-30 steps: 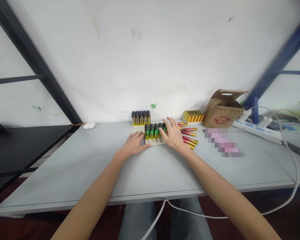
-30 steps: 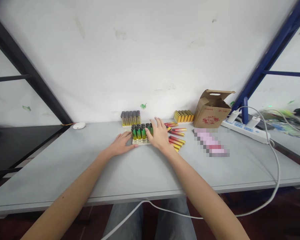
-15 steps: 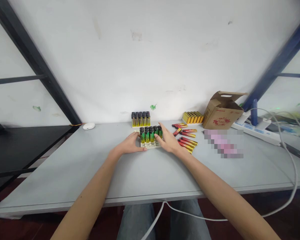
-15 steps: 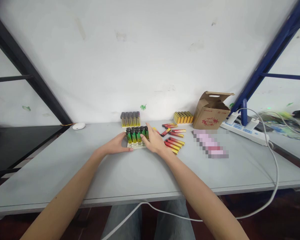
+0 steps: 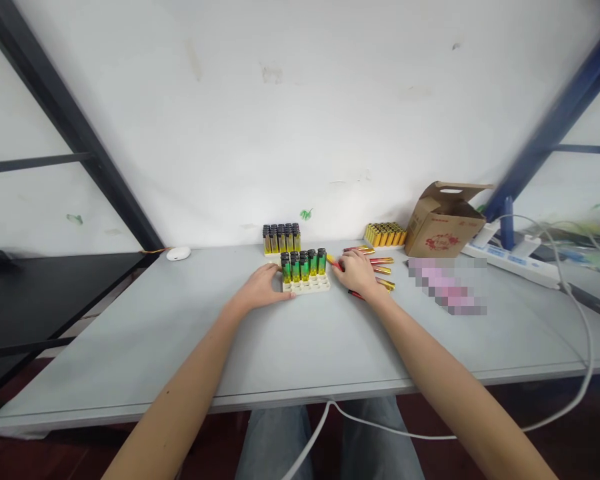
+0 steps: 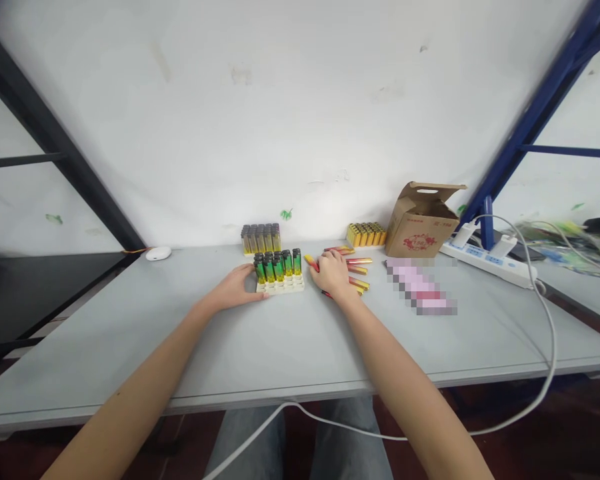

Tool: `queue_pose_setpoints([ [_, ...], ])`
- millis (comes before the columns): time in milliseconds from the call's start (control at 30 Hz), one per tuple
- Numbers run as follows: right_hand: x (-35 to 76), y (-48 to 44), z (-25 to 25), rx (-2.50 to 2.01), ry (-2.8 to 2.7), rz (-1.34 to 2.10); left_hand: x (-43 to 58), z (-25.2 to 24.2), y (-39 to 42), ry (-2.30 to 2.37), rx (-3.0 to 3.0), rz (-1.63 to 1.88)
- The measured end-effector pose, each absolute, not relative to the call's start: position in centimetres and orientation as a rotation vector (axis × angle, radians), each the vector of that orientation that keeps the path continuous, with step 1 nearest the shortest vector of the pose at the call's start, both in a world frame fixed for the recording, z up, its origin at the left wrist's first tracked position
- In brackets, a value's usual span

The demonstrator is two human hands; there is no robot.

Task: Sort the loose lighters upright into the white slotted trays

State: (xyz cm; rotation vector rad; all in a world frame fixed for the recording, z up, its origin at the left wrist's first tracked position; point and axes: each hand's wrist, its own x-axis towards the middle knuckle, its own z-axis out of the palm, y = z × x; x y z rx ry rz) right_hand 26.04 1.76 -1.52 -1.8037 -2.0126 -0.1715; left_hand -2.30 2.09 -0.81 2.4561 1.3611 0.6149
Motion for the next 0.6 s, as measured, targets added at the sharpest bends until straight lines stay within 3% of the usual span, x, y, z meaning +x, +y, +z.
queue_pose_setpoints([
  [200,25.4,1.7,-1.2,-1.781,-1.913,-0.093,-2.1,-1.2,2.2,1.402,2.520,0.605],
  [600,26.0,2.2,1.4,-0.944,-1.009,0.801,-1.4,-2.3,2.3,1.437,2.564,0.622],
])
